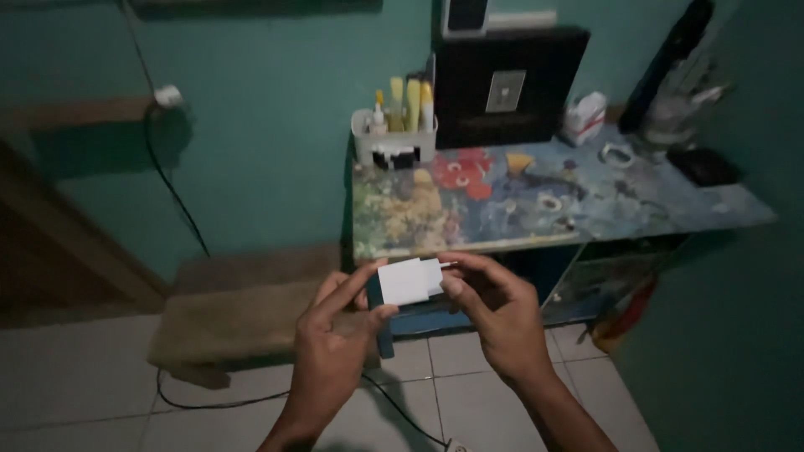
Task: Organizing and coiling power cables and chargers in a bedroom.
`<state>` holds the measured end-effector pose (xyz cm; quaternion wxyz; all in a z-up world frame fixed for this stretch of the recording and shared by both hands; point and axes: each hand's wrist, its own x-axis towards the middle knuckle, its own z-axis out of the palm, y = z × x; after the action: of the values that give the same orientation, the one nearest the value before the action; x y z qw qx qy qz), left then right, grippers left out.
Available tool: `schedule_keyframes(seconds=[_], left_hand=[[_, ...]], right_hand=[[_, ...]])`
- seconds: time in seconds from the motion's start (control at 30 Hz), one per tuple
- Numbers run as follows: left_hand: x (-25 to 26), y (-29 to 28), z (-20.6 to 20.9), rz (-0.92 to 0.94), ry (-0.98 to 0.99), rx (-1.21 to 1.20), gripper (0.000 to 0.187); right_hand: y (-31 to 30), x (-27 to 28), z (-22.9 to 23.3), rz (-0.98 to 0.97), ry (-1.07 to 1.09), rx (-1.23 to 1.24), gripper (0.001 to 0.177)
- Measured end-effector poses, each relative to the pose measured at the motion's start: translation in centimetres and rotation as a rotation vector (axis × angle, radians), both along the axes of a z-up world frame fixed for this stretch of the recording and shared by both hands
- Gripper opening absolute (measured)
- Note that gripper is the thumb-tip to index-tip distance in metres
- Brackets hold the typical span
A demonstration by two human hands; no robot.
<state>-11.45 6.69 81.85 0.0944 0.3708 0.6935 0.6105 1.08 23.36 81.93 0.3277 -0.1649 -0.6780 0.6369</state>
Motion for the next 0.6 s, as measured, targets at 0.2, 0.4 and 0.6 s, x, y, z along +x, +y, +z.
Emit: schedule_keyframes(seconds=[0.2, 0.4, 0.6], left_hand=[[-2.5, -0.6, 12.2, -0.014, 0.137, 0.057, 0.053], [-4.0, -1.4, 21.2, -0.12, 0.099, 0.149, 0.052], [-4.8, -0.4, 25.8, -0.113, 0.163, 0.036, 0.051]], right_hand=[[-0.7, -2.0, 11.1, -0.04, 0.04, 0.038, 0.032], [-1.9, -3.3, 19.6, -0.04, 0.168, 0.051, 0.03], [-1.0, -2.9, 22.8, -0.053, 0.246, 0.102, 0.03]])
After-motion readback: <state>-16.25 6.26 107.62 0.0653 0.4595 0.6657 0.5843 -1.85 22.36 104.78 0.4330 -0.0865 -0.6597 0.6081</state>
